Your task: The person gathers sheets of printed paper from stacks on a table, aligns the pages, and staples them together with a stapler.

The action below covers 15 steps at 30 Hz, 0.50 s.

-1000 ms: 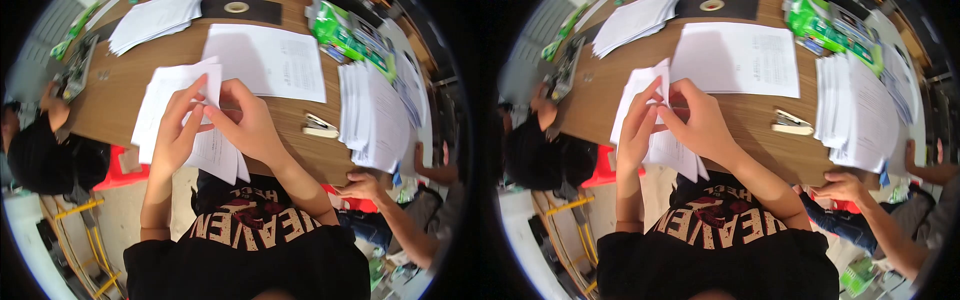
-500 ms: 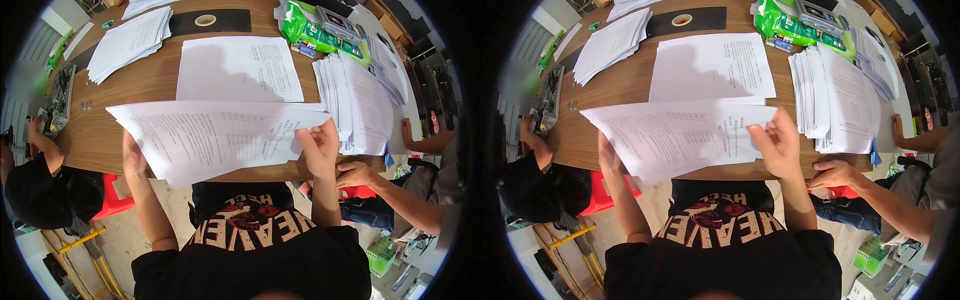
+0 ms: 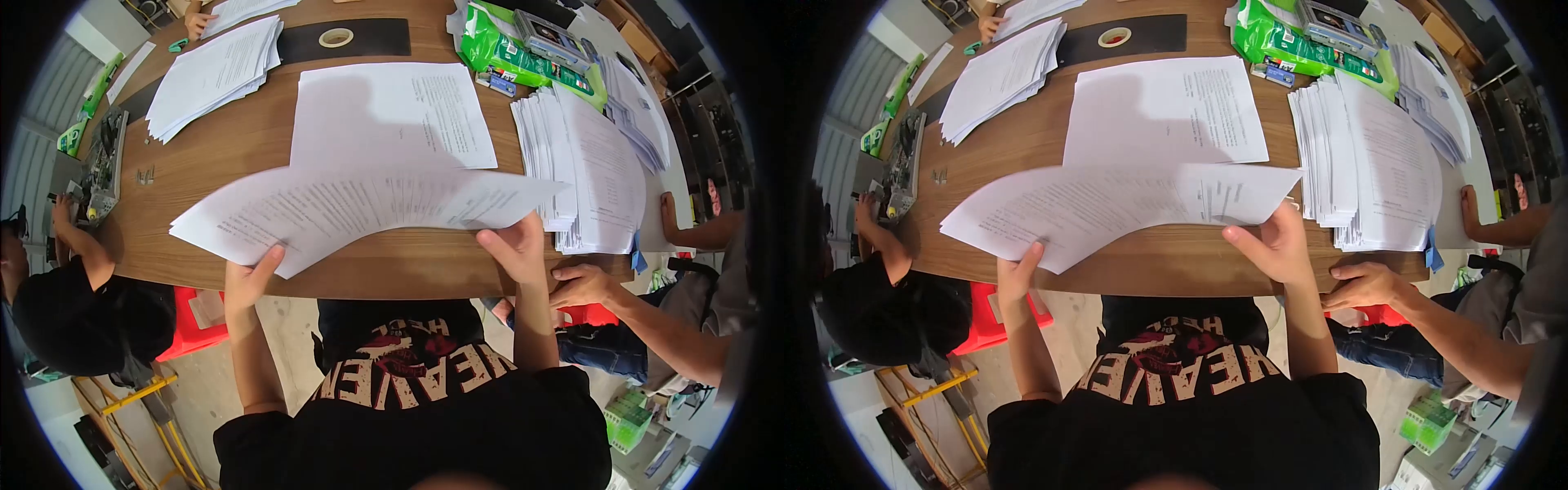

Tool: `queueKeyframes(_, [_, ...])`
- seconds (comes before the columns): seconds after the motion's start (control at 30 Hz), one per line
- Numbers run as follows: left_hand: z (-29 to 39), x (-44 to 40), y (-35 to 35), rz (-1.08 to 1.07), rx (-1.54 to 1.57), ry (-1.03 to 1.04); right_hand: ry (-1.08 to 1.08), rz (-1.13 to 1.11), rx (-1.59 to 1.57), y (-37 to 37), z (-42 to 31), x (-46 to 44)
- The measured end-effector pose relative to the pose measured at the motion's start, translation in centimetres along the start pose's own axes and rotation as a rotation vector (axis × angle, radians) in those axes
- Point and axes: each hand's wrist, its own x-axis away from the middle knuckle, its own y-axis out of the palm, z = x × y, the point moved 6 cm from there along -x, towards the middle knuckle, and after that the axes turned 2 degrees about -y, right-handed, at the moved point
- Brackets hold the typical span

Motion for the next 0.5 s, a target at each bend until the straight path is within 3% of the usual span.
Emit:
queueKeyframes(0.13, [0.1,0.8,0.8,0.060,0.014,0.023,-0.071,-0.151,0.188,0.6,-1.2,-0.5])
queueKeyframes(0.17, [1.1,1.0,0.9,0.107,0.010,0.063,0.017,0.037,0.270,0.7,-1.7,0.3])
queueKeyframes(0.27, [3.5,1.9,0.9,0.128,-0.016,0.127,-0.088,0.069,0.173,2.1,-4.0,0.8])
queueKeyframes(0.37, [0.1,1.4,1.2,0.064,-0.116,0.021,-0.011,-0.011,0.190,1.6,-0.1,1.9])
queueKeyframes(0.5, [-0.6,1.1,1.8,0.134,-0.124,0.086,0.029,0.031,0.178,2.4,1.0,1.2])
